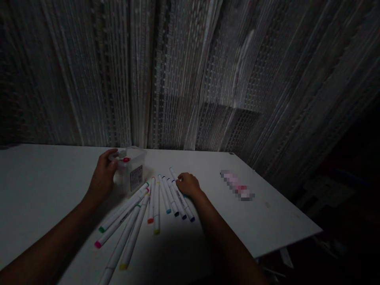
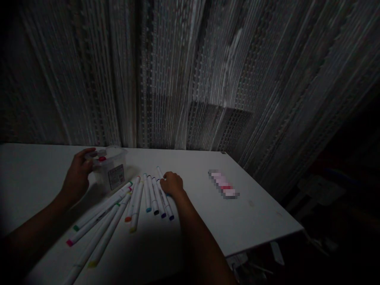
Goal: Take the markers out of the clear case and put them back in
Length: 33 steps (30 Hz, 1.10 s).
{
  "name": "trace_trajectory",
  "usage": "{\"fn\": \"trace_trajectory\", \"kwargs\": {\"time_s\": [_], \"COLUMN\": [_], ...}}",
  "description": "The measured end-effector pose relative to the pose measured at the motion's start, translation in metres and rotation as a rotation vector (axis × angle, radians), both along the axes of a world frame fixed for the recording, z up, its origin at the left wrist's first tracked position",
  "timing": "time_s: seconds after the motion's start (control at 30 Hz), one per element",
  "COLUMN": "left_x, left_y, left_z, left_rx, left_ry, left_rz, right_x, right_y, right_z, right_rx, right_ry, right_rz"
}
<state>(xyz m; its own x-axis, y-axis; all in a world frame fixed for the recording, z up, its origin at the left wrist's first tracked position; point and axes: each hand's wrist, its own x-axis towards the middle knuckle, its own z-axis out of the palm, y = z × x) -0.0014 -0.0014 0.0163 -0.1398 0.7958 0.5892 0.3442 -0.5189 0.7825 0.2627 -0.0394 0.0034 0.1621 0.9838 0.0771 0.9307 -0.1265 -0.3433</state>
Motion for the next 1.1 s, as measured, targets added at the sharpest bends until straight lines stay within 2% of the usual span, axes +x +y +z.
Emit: {"fn": "trace_trajectory", "kwargs": {"time_s": [0.17,0.47,0.63,1.1], "left_x": [-0.0003,0.0012,0.0011,0.0018], "left_y": [-0.0007,-0.0057,-0.0045,-0.0032], "left_z": [0.0,0.0031,0.0018,0.0025], "left_rx": [0.005,0.034,-0.021,-0.002], "left_ry": [-0.025,0.026,0.004,0.026], "left_rz": [-0.041,0.013,-0.014,-0.029], "right_x": [-0.0004,0.0004,0.0005,0.0008], "right_y": [-0.0019,-0.0005,-0.0007,-0.001], "right_z": [0.003,0.0004,0.0001,-0.0005], "right_rx": [-0.014,-0.005,-0.004,0.008], "right_ry": [0.005,0.011,0.004,0.019], "right_rz": [-0.011,-0.011,-0.006,-0.004]}}
